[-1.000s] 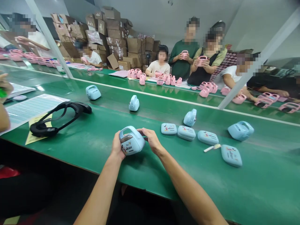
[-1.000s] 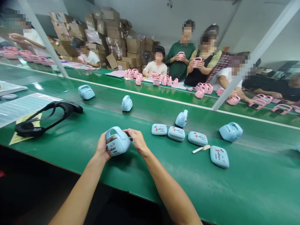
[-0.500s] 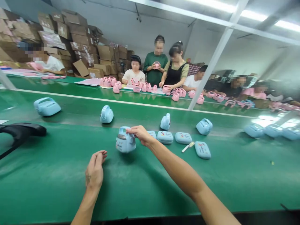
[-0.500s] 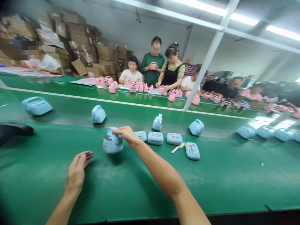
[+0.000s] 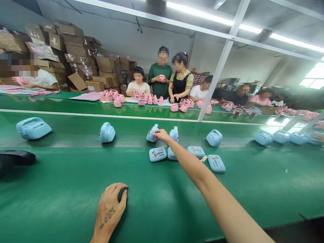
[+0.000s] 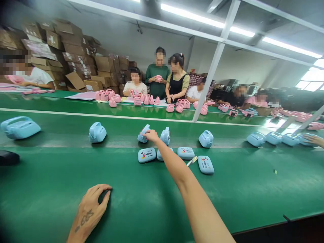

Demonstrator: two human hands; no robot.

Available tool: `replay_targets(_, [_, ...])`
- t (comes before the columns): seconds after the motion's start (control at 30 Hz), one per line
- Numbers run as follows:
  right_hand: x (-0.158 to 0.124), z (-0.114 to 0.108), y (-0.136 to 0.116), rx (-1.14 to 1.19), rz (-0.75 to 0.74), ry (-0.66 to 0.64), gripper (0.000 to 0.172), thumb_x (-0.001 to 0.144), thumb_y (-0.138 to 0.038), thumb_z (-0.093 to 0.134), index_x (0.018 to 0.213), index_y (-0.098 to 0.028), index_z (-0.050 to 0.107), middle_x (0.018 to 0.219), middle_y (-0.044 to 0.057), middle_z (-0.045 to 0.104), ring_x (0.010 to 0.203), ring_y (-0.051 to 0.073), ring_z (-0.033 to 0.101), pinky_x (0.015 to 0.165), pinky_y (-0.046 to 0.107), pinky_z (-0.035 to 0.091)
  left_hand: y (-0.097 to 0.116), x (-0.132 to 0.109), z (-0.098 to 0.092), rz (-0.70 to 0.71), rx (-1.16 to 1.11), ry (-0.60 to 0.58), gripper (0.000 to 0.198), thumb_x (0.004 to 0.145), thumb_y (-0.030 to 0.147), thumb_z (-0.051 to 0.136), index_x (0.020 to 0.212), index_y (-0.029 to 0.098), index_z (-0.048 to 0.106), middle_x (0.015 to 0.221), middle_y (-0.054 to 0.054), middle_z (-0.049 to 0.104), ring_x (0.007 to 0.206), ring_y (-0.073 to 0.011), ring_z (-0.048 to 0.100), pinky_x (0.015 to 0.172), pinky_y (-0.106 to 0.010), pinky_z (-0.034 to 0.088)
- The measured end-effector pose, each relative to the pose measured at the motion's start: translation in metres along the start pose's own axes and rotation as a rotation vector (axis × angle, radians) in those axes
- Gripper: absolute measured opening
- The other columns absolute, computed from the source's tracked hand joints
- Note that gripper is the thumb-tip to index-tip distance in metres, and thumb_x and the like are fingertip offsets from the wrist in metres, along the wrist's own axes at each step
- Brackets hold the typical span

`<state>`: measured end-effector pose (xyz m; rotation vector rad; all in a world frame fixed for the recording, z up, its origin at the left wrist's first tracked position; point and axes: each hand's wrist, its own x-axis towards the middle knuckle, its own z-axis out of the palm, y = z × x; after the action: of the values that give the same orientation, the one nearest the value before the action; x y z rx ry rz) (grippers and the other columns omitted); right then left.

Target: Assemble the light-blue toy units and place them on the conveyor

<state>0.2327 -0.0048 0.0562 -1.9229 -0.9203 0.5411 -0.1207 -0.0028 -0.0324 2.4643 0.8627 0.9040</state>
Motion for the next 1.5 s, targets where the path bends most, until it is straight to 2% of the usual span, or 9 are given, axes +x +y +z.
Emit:
replay_targets(0.2, [0.001,-0.034,-0.002,-0.378,-0.119,-0.100,0.031,0.086,-0.012,0.066,0.115,-0.017,0.074,0.098,0.005,0.077,0.088,0.017,0.073,0.084,0.025,0.058,-0.005,-0.003,0.005,0.034,0.011,0.039,0.023,0.086,0.038,0.051,0.083,0.027,0.071,0.094,-0.006,0.076,0.096,-0.0288,0.069,0.087,-0.043,0.054])
replay_targets(0.37, [-0.001,-0.081,0.006,-0.766,-0.206,-0.004,0.044,0.082,0.000,0.060,0.118,-0.021,0.075,0.135,0.010,0.065,0.128,0.026,0.057,0.110,0.035,0.045,-0.006,-0.002,0.006,0.040,0.007,0.046,0.024,0.085,0.038,0.051,0.083,0.027,0.072,0.094,-0.006,0.077,0.096,-0.0290,0.069,0.086,-0.042,0.054])
replay_targets(0.57, [-0.010,-0.113,0.025,-1.070,-0.237,-0.059,0.045,0.076,-0.003,0.070,0.114,-0.024,0.077,0.133,0.011,0.064,0.127,0.030,0.056,0.108,0.039,0.047,-0.006,-0.003,0.008,0.010,-0.008,0.040,0.024,0.085,0.038,0.051,0.082,0.027,0.071,0.093,-0.005,0.076,0.096,-0.0292,0.068,0.086,-0.044,0.053])
replay_targets(0.7, [-0.002,-0.087,0.019,-1.105,-0.318,-0.049,0.050,0.081,-0.010,0.066,0.130,-0.020,0.069,0.144,0.015,0.057,0.136,0.032,0.048,0.113,0.043,0.042,0.001,-0.007,0.007,-0.005,-0.017,0.041,0.020,0.084,0.033,0.052,0.081,0.027,0.071,0.093,-0.005,0.075,0.097,-0.0283,0.068,0.088,-0.044,0.052])
replay_targets(0.9, [0.030,0.017,-0.016,-1.022,-0.463,-0.074,0.066,0.094,-0.029,0.059,0.156,-0.020,0.039,0.163,0.014,0.036,0.149,0.026,0.036,0.121,0.040,0.031,0.015,-0.011,-0.001,-0.040,-0.031,0.015,0.018,0.085,0.020,0.053,0.081,0.025,0.070,0.092,-0.005,0.074,0.095,-0.0256,0.067,0.085,-0.042,0.052])
replay_targets(1.03, [0.036,0.081,-0.041,-0.982,-0.451,-0.112,0.069,0.097,-0.049,0.056,0.158,-0.022,0.037,0.166,0.016,0.030,0.152,0.033,0.031,0.120,0.045,0.031,0.023,-0.021,-0.001,-0.107,-0.047,0.023,0.019,0.082,0.011,0.053,0.081,0.023,0.068,0.091,-0.005,0.072,0.091,-0.0243,0.066,0.084,-0.042,0.051])
replay_targets(1.1, [0.033,0.099,-0.045,-0.961,-0.417,-0.135,0.065,0.098,-0.050,0.050,0.156,-0.024,0.040,0.162,0.019,0.036,0.146,0.037,0.041,0.116,0.051,0.037,0.027,-0.028,0.004,-0.136,-0.049,0.036,0.021,0.078,0.006,0.054,0.081,0.021,0.067,0.089,-0.006,0.072,0.090,-0.0240,0.065,0.083,-0.042,0.050])
replay_targets(1.2, [0.038,0.108,-0.027,-0.932,-0.383,-0.169,0.062,0.099,-0.046,0.041,0.155,-0.020,0.040,0.152,0.025,0.046,0.129,0.040,0.059,0.104,0.056,0.048,0.024,-0.036,0.022,-0.170,-0.064,0.082,0.023,0.070,0.003,0.058,0.081,0.021,0.068,0.087,-0.005,0.072,0.089,-0.0234,0.064,0.084,-0.041,0.048])
replay_targets(1.5, [0.088,0.082,0.087,-0.729,-0.237,-0.083,0.075,0.089,-0.056,0.042,0.154,-0.021,0.035,0.114,0.028,0.069,0.106,0.040,0.072,0.092,0.052,0.055,0.010,-0.038,0.058,-0.287,-0.130,0.054,0.015,0.065,0.013,0.072,0.075,0.024,0.070,0.085,-0.006,0.071,0.091,-0.0257,0.061,0.085,-0.043,0.046])
